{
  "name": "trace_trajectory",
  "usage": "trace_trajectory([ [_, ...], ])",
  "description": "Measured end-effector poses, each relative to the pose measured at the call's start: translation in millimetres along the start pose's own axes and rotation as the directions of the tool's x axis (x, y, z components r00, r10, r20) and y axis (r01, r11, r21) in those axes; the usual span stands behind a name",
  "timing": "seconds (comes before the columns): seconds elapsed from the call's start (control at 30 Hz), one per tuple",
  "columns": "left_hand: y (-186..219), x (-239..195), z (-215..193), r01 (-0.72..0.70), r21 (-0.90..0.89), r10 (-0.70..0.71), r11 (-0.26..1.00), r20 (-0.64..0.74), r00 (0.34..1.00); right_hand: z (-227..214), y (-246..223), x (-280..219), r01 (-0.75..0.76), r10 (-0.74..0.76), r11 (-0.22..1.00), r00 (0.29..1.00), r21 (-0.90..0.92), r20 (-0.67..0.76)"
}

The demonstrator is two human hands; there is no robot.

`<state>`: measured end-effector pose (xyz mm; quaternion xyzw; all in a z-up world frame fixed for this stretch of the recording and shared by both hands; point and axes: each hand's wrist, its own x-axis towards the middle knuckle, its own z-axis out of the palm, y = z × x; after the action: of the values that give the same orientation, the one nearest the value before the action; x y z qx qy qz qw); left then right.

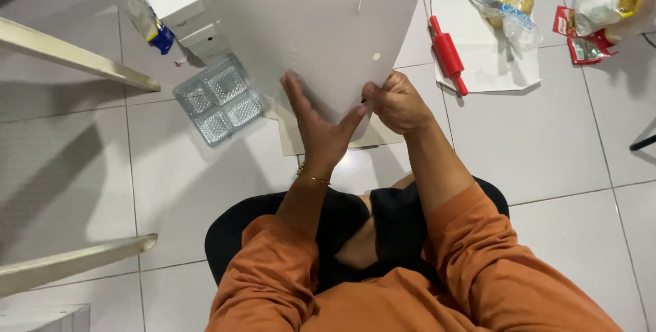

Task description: The person sits on the floor and assembles a white cardboard box by folding its sides and tucking in the flaps. They then place a clear plastic tray inside the box, close the lid, and stack it with other boxes. Finally, they pick up a flat cardboard piece and fold it.

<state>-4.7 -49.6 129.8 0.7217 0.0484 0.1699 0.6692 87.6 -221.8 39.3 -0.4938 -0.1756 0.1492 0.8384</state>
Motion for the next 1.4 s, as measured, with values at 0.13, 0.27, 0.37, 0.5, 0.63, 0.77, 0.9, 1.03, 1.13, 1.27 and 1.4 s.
trace_trajectory([
  [0.13,-8.6,-2.7,-2.6,-0.060,-0.014,0.061,0.998,0.066,0.996,34.1,-25.1,-2.3,-0.054,0.054,0.998,0.999,0.022,-0.009],
  [0.27,4.2,-8.4,5.1,-0.060,-0.114,0.067,0.992,0.057,0.996,19.4,-5.5,-4.1,-0.062,0.063,0.997,0.997,-0.040,0.043],
  [0.37,12.6,-6.1,9.6,-0.049,-0.246,0.047,0.968,-0.013,0.999,38.6,-27.2,-9.4,-0.005,0.022,0.979,0.996,-0.203,0.081],
  [0.5,-82.0,3.5,8.6,-0.317,-0.449,0.304,0.835,-0.104,0.947,123.2,-105.4,-15.4,0.421,-0.350,0.344,0.887,-0.839,0.301],
  [0.63,-72.3,5.3,0.0,-0.035,-0.680,0.075,0.732,0.030,0.997,144.6,-103.9,-20.5,0.364,-0.468,-0.214,0.776,-0.906,0.422],
  [0.77,-143.1,19.2,4.9,0.430,-0.864,-0.343,0.263,0.333,0.878,100.7,-33.8,-18.4,0.244,-0.426,-0.352,0.818,-0.904,0.387],
  [0.9,-197.2,19.3,3.6,0.634,-0.627,-0.773,0.453,0.079,0.630,42.5,43.3,-21.6,0.174,-0.200,-0.350,0.946,-0.921,0.255],
  [1.03,-138.0,14.7,-17.1,0.684,0.308,-0.515,0.662,-0.477,0.713,36.2,70.8,-26.1,0.214,-0.196,-0.266,0.943,-0.940,0.270],
  [1.13,-82.3,7.7,-18.5,0.313,0.817,-0.285,0.484,-0.191,0.939,28.5,92.0,-38.7,0.285,-0.126,-0.208,0.941,-0.936,0.314],
  [1.27,-103.8,12.1,-10.2,-0.094,0.935,-0.553,0.341,0.280,0.785,3.6,110.7,-34.9,0.362,-0.001,-0.283,0.926,-0.888,0.377],
  [1.4,-173.4,6.3,-3.7,-0.332,0.875,-0.448,0.352,0.469,0.761,-3.2,117.9,-40.9,0.322,0.112,-0.298,0.947,-0.899,0.303],
])
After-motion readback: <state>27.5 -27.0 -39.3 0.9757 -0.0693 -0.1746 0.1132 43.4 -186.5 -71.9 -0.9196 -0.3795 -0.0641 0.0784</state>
